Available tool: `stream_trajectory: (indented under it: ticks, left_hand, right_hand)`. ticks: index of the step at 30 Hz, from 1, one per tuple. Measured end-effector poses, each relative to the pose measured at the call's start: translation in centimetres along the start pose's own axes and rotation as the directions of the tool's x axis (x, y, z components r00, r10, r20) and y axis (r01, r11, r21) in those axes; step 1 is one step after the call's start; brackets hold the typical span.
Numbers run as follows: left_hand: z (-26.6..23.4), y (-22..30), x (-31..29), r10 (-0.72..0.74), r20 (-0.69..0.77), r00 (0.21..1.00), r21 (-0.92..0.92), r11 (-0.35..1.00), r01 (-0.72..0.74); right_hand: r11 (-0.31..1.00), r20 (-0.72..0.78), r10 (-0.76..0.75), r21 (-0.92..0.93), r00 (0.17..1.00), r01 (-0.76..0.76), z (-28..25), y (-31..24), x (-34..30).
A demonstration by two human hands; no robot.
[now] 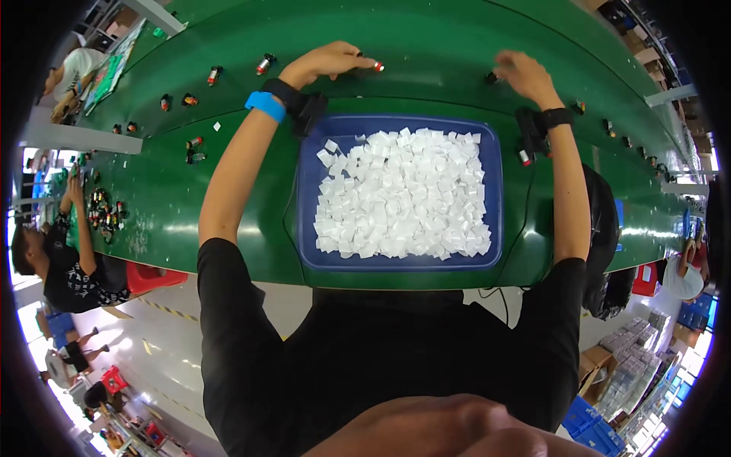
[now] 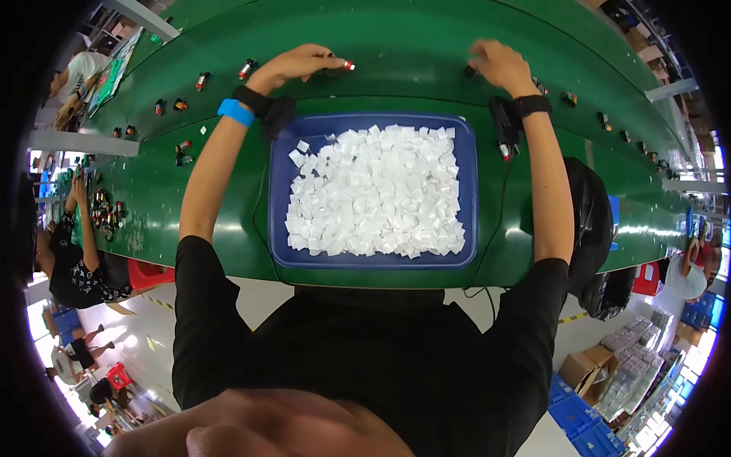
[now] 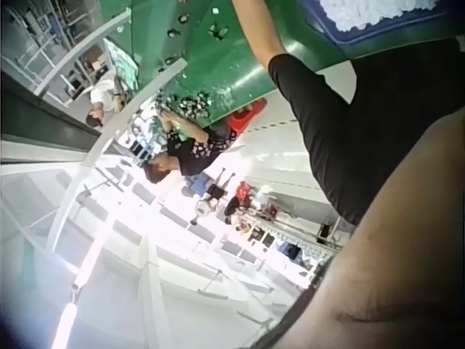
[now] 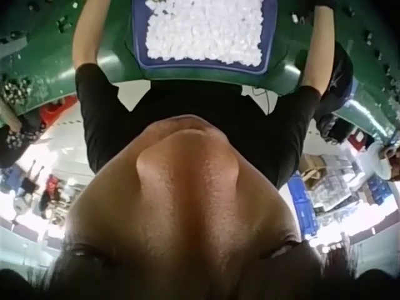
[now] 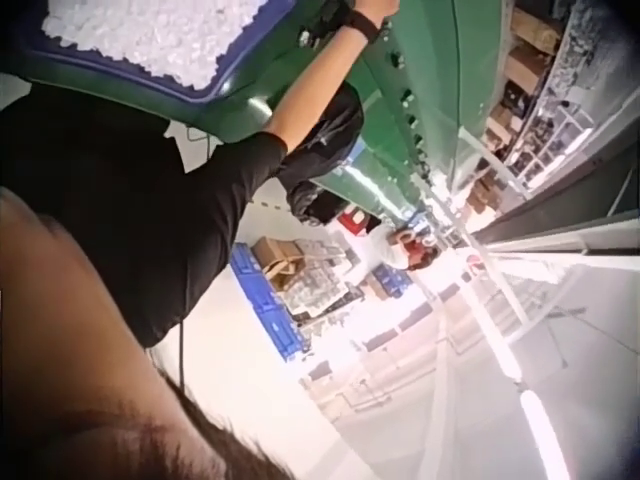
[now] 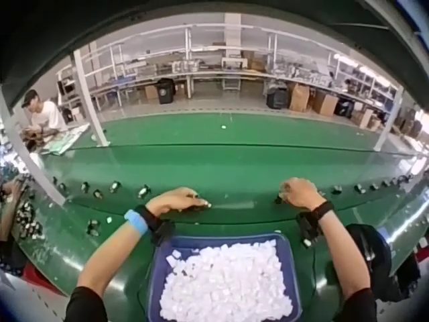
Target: The person picks up a battery and a circuit board, fits them together by hand, and applies a small white sticker from a tray. After pressing the sticker onto the components, the person places the assembled unit onto the green conveyor belt and reaches for the next set of parts.
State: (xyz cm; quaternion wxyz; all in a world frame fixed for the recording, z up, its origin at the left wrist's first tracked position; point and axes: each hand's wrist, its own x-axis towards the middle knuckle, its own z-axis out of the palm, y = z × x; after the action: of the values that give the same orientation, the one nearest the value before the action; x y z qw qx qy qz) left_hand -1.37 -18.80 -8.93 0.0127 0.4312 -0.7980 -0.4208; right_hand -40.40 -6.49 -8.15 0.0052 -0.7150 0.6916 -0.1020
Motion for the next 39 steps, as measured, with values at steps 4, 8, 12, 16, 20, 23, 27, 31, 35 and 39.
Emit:
stream_trajectory:
  ticks: [4,8,12,16,20,23,27,31,35,39]
  left_hand:
    - [1.9,-5.1,2.1,-0.002,-0.284,0.959,0.244,0.967,0.074]
    - [3.2,-6.0,-0.3,0.294,-0.608,0.737,0.376,0.925,-0.058]
    - [4.2,2.6,-8.5,0.229,-0.390,0.892,-0.299,0.885,-0.358]
    - [4.8,6.2,-12.2,0.087,-0.073,0.994,-0.663,0.740,-0.114]
    - [4.9,6.3,-13.0,0.121,0.110,0.986,-0.742,0.670,0.001]
    - [5.1,5.1,-13.2,0.169,0.029,0.985,-0.851,0.520,-0.064]
    - [5.6,5.3,-13.4,0.166,-0.019,0.986,-0.848,0.519,-0.104]
    - [6.5,5.8,-13.9,0.180,-0.084,0.980,-0.744,0.643,-0.181]
    - [7.9,5.7,-13.3,0.289,-0.356,0.889,-0.503,0.742,-0.443]
    - [8.1,5.8,-13.4,0.304,-0.367,0.879,-0.584,0.660,-0.472]
  right_hand:
    - [0.988,-0.022,0.007,-0.153,1.000,-0.011,3.5,2.8,-1.2]
    - [0.996,-0.006,0.025,-0.084,1.000,-0.025,2.8,0.6,-1.9]
    - [0.980,-0.262,-0.160,0.074,0.952,0.185,1.1,-3.2,-3.4]
    - [0.898,-0.307,-0.276,0.257,0.911,0.358,-2.8,-14.6,-5.9]
    - [0.822,-0.417,-0.484,0.084,0.769,0.563,-3.4,-19.3,-7.6]
    - [0.793,-0.441,-0.548,-0.003,0.711,0.609,-3.2,-20.5,-7.6]
    - [0.786,-0.498,-0.464,0.151,0.733,0.600,-2.2,-21.0,-7.8]
    - [0.788,-0.489,-0.483,0.119,0.726,0.604,-2.3,-20.6,-8.0]
    - [0.800,-0.519,-0.405,0.197,0.753,0.566,-1.9,-20.9,-8.2]
    - [0.797,-0.543,-0.308,0.301,0.781,0.523,-1.5,-20.5,-8.3]
